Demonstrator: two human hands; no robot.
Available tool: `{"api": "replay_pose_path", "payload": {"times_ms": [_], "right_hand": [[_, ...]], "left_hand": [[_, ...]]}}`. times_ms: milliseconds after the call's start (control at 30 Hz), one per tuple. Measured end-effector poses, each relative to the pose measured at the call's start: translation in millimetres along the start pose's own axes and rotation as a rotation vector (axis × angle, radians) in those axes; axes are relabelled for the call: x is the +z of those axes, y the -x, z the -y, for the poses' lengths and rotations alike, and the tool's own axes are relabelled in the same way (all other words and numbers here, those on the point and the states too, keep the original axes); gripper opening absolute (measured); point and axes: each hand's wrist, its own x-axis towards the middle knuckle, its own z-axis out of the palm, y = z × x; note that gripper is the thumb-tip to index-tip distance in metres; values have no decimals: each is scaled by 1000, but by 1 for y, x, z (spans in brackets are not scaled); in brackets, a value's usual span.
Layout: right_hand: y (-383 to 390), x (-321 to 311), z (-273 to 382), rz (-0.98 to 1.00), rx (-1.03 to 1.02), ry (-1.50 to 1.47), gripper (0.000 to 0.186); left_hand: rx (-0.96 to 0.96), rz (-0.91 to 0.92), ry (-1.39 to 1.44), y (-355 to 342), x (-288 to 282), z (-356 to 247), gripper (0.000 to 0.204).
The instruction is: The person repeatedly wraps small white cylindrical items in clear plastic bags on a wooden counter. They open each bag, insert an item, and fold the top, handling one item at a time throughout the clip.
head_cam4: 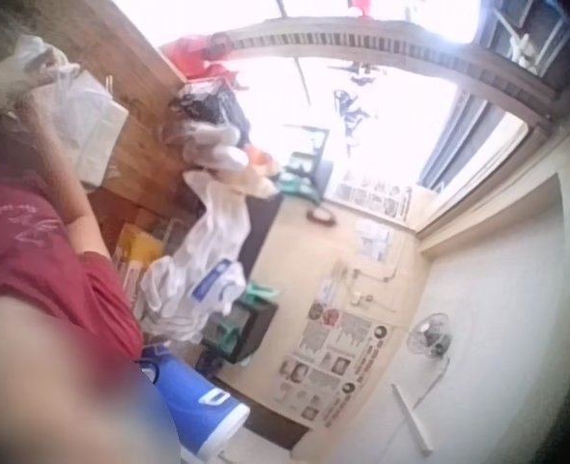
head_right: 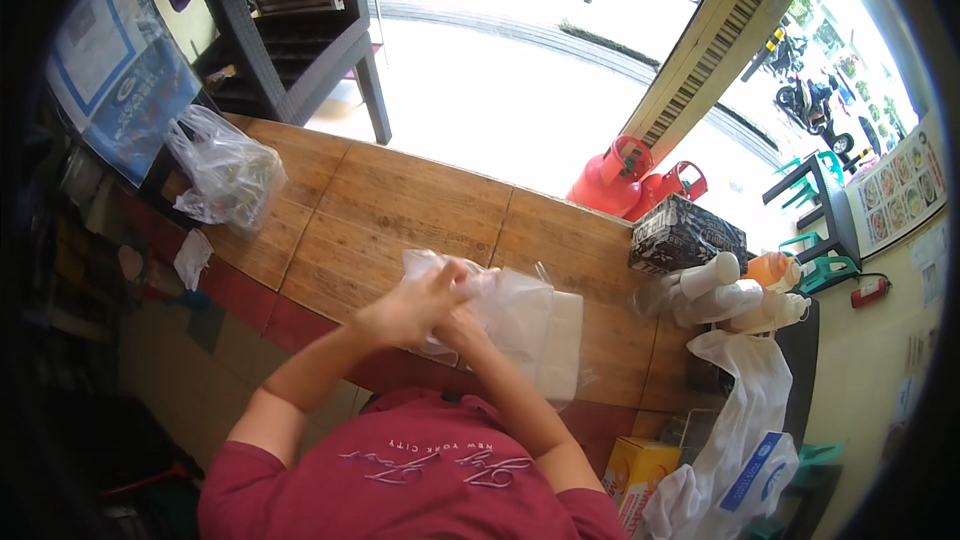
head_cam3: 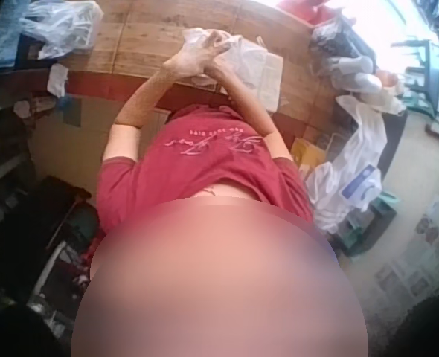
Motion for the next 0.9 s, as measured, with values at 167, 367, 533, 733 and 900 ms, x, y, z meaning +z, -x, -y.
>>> {"api": "replay_pose_path", "payload": {"times_ms": [167,367,533,733,900], "right_hand": [[-7,-11,9,190,195,234,24],[-8,-25,23,98,141,219,20],[-7,-20,23,77,166,231,19],[-6,-18,23,66,233,245,16],[-7,-12,24,12,226,259,15]], "left_hand": [[-55,349,-137,-55,15,87,107],[-120,547,-108,-78,31,125,108],[-149,530,110,-65,70,179,111],[-161,3,129,6,111,179,95],[-276,-369,109,57,127,122,49]]}}
